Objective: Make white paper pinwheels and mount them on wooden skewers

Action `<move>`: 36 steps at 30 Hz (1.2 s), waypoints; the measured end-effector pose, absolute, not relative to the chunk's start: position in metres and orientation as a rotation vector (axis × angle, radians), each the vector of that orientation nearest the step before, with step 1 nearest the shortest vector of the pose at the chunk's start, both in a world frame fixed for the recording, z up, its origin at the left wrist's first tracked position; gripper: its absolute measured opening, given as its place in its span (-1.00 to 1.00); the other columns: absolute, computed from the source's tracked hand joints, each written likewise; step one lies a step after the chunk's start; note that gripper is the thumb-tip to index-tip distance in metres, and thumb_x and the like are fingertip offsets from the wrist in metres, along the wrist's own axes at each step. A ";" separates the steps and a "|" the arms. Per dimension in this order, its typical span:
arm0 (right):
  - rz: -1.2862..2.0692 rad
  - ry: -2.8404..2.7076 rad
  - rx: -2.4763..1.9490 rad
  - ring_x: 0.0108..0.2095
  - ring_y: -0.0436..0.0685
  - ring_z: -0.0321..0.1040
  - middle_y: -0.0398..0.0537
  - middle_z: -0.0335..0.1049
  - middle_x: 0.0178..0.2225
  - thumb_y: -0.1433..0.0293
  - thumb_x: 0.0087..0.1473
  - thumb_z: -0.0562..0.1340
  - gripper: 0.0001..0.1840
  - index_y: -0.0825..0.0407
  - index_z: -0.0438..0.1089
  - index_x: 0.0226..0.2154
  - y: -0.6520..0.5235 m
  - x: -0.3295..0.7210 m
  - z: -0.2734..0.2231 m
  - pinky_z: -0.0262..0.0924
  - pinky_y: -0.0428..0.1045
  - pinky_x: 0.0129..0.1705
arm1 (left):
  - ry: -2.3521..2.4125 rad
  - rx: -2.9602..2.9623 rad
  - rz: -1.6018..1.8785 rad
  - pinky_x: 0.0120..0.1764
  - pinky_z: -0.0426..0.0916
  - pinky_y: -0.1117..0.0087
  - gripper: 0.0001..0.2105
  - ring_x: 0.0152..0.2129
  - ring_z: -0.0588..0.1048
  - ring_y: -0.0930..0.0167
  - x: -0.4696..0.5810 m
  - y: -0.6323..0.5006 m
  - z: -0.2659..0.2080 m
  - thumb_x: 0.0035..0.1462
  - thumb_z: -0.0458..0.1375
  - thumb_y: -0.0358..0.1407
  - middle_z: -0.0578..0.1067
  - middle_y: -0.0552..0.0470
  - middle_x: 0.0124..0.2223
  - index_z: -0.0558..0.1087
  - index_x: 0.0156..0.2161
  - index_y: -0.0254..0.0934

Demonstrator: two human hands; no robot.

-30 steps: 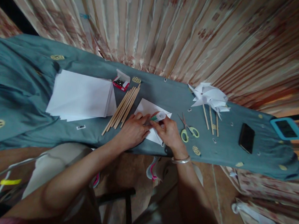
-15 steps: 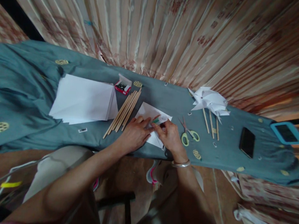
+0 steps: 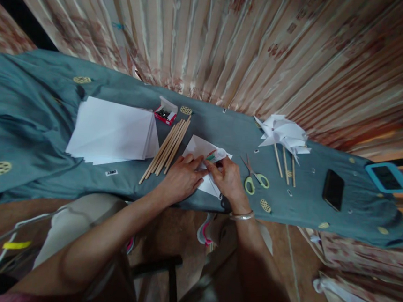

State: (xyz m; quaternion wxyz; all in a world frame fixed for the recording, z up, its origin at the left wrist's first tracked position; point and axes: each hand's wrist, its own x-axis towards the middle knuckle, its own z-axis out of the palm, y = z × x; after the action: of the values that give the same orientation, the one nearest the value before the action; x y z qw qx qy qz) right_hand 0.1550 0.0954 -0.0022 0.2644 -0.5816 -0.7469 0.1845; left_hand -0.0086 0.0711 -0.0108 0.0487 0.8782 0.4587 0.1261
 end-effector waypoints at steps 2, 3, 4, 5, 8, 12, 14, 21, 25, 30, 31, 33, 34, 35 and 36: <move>0.510 -2.017 -1.569 -0.47 0.12 0.36 -0.01 0.44 -0.47 0.16 0.14 0.15 -0.70 0.08 0.36 -0.31 0.096 0.154 -0.002 0.16 -0.04 -0.40 | 1.399 2.677 0.385 -0.11 0.28 0.14 -0.72 -0.06 0.33 0.17 -0.008 0.071 -0.010 0.22 0.02 -0.26 0.36 -0.11 0.15 0.47 -0.01 -0.13; 0.521 -2.015 -1.566 -0.46 0.13 0.37 0.00 0.44 -0.46 0.17 0.14 0.15 -0.70 0.08 0.36 -0.30 0.096 0.154 -0.002 0.17 -0.03 -0.39 | 1.399 2.676 0.385 -0.11 0.29 0.15 -0.71 -0.06 0.33 0.17 -0.008 0.071 -0.010 0.22 0.02 -0.26 0.36 -0.11 0.15 0.46 0.00 -0.13; 0.532 -2.011 -1.563 -0.44 0.13 0.38 0.01 0.45 -0.44 0.17 0.14 0.15 -0.70 0.09 0.36 -0.29 0.096 0.153 -0.002 0.17 -0.03 -0.37 | 1.398 2.675 0.385 -0.12 0.29 0.15 -0.71 -0.06 0.32 0.17 -0.008 0.071 -0.010 0.23 0.02 -0.26 0.36 -0.11 0.15 0.46 0.01 -0.13; 0.542 -2.006 -1.563 -0.43 0.14 0.39 0.02 0.46 -0.42 0.17 0.14 0.15 -0.70 0.09 0.36 -0.28 0.097 0.153 -0.002 0.18 -0.03 -0.36 | 1.393 2.674 0.383 -0.12 0.29 0.15 -0.70 -0.06 0.32 0.17 -0.008 0.071 -0.009 0.23 0.01 -0.26 0.36 -0.11 0.14 0.45 0.02 -0.13; 0.571 -1.989 -1.578 -0.42 0.14 0.39 0.03 0.47 -0.41 0.18 0.13 0.16 -0.70 0.09 0.36 -0.28 0.098 0.152 -0.002 0.18 -0.03 -0.36 | 1.376 2.671 0.367 -0.12 0.29 0.14 -0.68 -0.07 0.32 0.16 -0.009 0.072 -0.008 0.23 0.00 -0.26 0.37 -0.11 0.13 0.44 0.04 -0.13; 0.582 -1.978 -1.572 -0.44 0.12 0.38 0.01 0.46 -0.42 0.18 0.13 0.16 -0.71 0.08 0.35 -0.29 0.099 0.151 -0.002 0.16 -0.04 -0.38 | 1.381 2.650 0.345 -0.13 0.28 0.12 -0.68 -0.07 0.32 0.14 -0.009 0.072 -0.006 0.23 0.00 -0.26 0.35 -0.13 0.15 0.44 0.05 -0.12; 0.566 -1.979 -1.574 -0.46 0.11 0.36 -0.01 0.45 -0.44 0.19 0.13 0.17 -0.73 0.08 0.35 -0.30 0.099 0.150 -0.002 0.14 -0.05 -0.40 | 1.384 2.639 0.336 -0.12 0.28 0.12 -0.67 -0.06 0.31 0.13 -0.008 0.071 -0.006 0.23 0.00 -0.26 0.33 -0.14 0.17 0.44 0.06 -0.11; 0.570 -1.999 -1.580 -0.43 0.12 0.37 -0.02 0.46 -0.42 0.23 0.11 0.18 -0.77 0.06 0.35 -0.28 0.100 0.148 -0.002 0.14 -0.04 -0.38 | 1.381 2.612 0.335 -0.13 0.28 0.10 -0.66 -0.08 0.32 0.12 -0.008 0.072 -0.002 0.21 0.03 -0.28 0.36 -0.18 0.13 0.44 0.06 -0.14; 0.584 -2.015 -1.568 -0.40 0.15 0.39 0.02 0.47 -0.38 0.24 0.11 0.18 -0.77 0.07 0.35 -0.26 0.100 0.147 -0.001 0.16 -0.02 -0.36 | 1.362 2.605 0.350 -0.14 0.28 0.11 -0.67 -0.10 0.33 0.14 -0.008 0.073 -0.002 0.20 0.03 -0.28 0.37 -0.17 0.12 0.44 0.06 -0.17; 0.597 -2.028 -1.555 -0.41 0.14 0.38 -0.01 0.46 -0.41 0.25 0.11 0.18 -0.78 0.06 0.34 -0.26 0.099 0.147 0.001 0.15 -0.03 -0.38 | 1.365 2.609 0.344 -0.13 0.28 0.10 -0.67 -0.10 0.32 0.13 -0.008 0.074 -0.003 0.19 0.04 -0.29 0.37 -0.15 0.12 0.44 0.05 -0.18; 0.602 -2.031 -1.553 -0.41 0.14 0.38 0.00 0.46 -0.41 0.26 0.11 0.18 -0.78 0.07 0.34 -0.26 0.099 0.147 0.002 0.15 -0.03 -0.38 | 1.369 2.610 0.343 -0.13 0.28 0.10 -0.68 -0.10 0.32 0.13 -0.008 0.074 -0.003 0.19 0.04 -0.28 0.37 -0.15 0.13 0.45 0.04 -0.18; 0.605 -2.037 -1.558 -0.41 0.14 0.38 0.01 0.46 -0.40 0.27 0.11 0.19 -0.78 0.08 0.35 -0.26 0.099 0.147 0.002 0.15 -0.03 -0.37 | 1.373 2.611 0.347 -0.14 0.28 0.10 -0.69 -0.09 0.32 0.13 -0.008 0.073 -0.004 0.19 0.04 -0.28 0.36 -0.15 0.13 0.47 0.01 -0.18; 0.605 -2.040 -1.563 -0.42 0.14 0.38 0.01 0.45 -0.41 0.27 0.11 0.19 -0.78 0.09 0.35 -0.26 0.099 0.146 0.003 0.15 -0.03 -0.38 | 1.373 2.610 0.352 -0.14 0.29 0.10 -0.70 -0.09 0.31 0.13 -0.008 0.073 -0.004 0.20 0.04 -0.28 0.36 -0.15 0.12 0.48 0.00 -0.18; 0.603 -2.042 -1.569 -0.42 0.14 0.38 0.01 0.45 -0.41 0.27 0.11 0.19 -0.78 0.09 0.35 -0.27 0.099 0.146 0.003 0.15 -0.03 -0.38 | 1.374 2.608 0.360 -0.14 0.29 0.10 -0.71 -0.09 0.31 0.13 -0.007 0.073 -0.005 0.20 0.04 -0.28 0.37 -0.16 0.12 0.48 -0.01 -0.19; 0.603 -2.045 -1.572 -0.42 0.14 0.38 0.00 0.45 -0.42 0.27 0.11 0.20 -0.78 0.09 0.35 -0.26 0.099 0.146 0.003 0.15 -0.03 -0.38 | 1.372 2.606 0.368 -0.14 0.29 0.11 -0.71 -0.10 0.31 0.13 -0.007 0.073 -0.005 0.20 0.04 -0.28 0.37 -0.16 0.12 0.49 -0.02 -0.19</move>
State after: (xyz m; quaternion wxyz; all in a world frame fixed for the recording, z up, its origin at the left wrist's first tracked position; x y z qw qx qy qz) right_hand 0.1460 0.0992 0.0033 0.2438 -0.5754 -0.7488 0.2209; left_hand -0.0074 0.0733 -0.0048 0.0864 0.8747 0.4606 0.1235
